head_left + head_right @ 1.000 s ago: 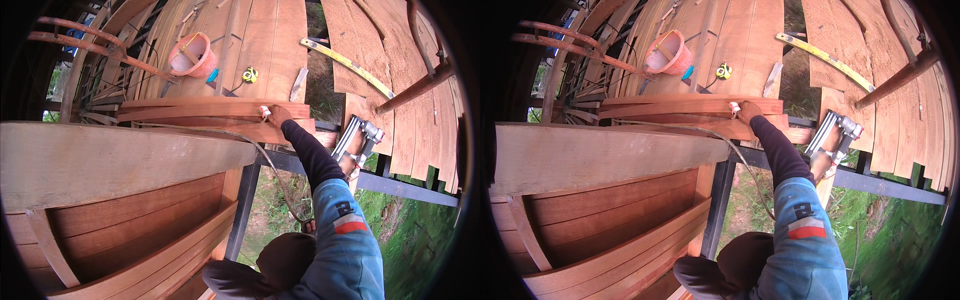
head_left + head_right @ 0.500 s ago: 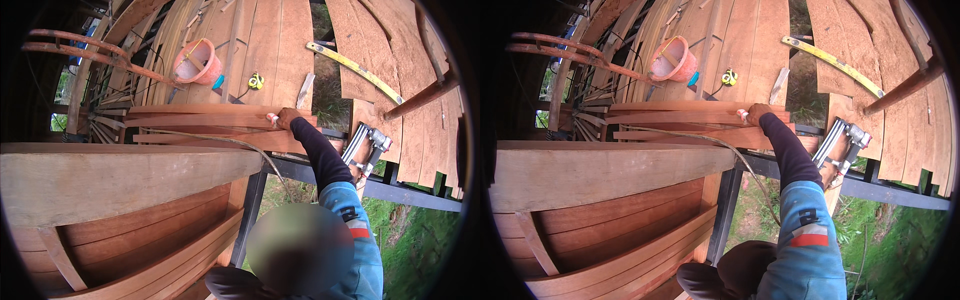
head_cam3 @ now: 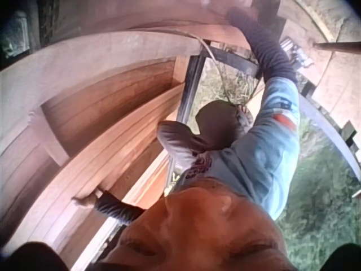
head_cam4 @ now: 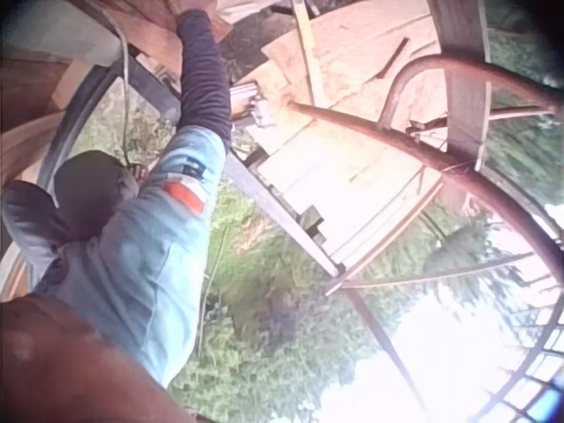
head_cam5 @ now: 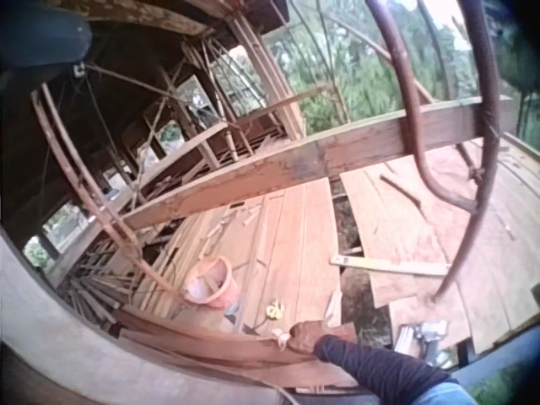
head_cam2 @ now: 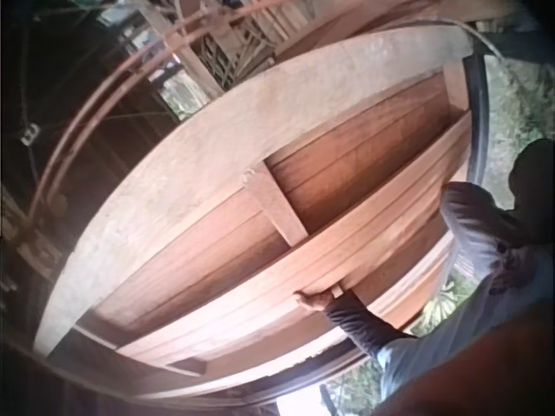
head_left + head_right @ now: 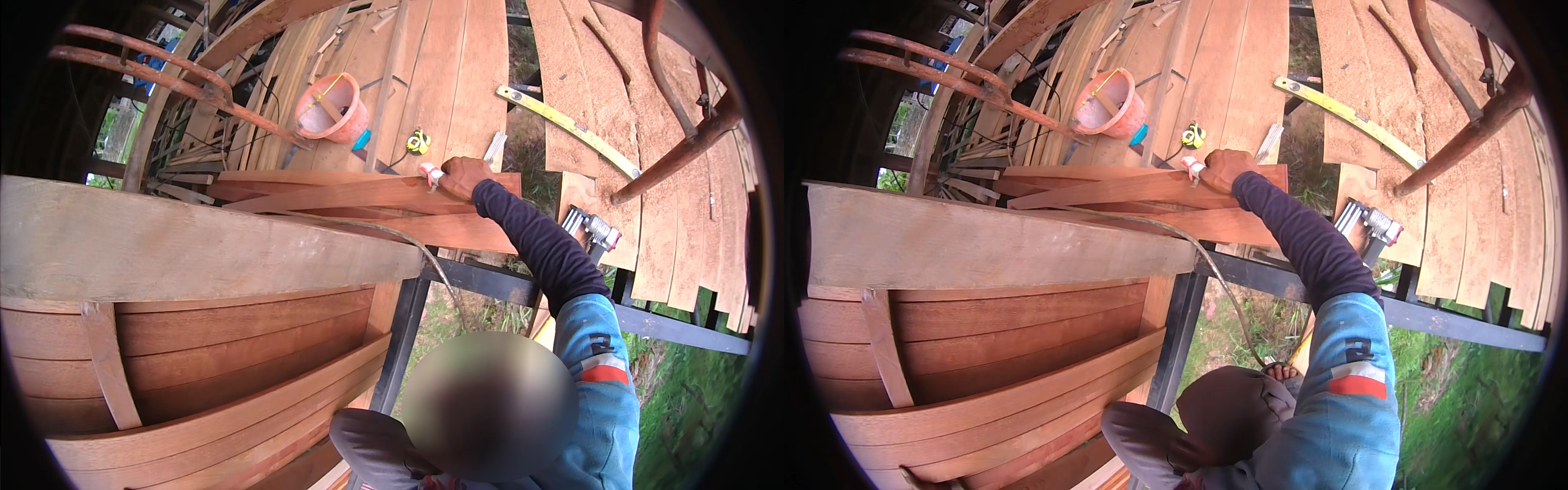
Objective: The person walks across a wooden construction site and installs wooden planks onto a curved frame using a pneumatic nail gun. They position each plank and drive nails to secure it in place.
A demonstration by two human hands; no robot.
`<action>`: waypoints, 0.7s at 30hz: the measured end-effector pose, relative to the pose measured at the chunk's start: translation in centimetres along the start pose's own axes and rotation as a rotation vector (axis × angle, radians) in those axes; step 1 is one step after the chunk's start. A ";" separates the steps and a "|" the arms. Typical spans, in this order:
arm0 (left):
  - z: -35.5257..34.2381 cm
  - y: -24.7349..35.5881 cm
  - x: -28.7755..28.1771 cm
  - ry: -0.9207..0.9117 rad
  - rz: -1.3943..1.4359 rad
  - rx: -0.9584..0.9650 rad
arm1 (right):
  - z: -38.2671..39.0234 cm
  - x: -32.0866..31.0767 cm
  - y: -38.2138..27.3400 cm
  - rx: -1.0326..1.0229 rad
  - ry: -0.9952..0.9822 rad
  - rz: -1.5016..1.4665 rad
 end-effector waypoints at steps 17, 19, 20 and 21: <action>4.7 1.5 5.5 0.188 -0.013 0.116 | 20.5 -6.1 11.8 0.335 0.195 -0.064; 2.6 -0.3 3.0 0.135 -0.039 0.161 | 23.1 -7.5 12.2 0.319 0.220 -0.088; 2.9 -0.3 3.1 0.190 -0.045 0.165 | 24.9 -8.1 12.8 0.334 0.242 -0.094; 3.5 -0.1 3.9 0.244 -0.054 0.168 | 26.5 -9.0 13.3 0.351 0.262 -0.101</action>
Point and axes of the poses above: each hand's wrist, its own z-axis away from the middle knuckle, its own x-axis out of the palm, y = z × x, the point moved 1 cm from there along -z, towards the middle knuckle, and after that the axes turned 2 degrees about -z, right-handed, at the moved point
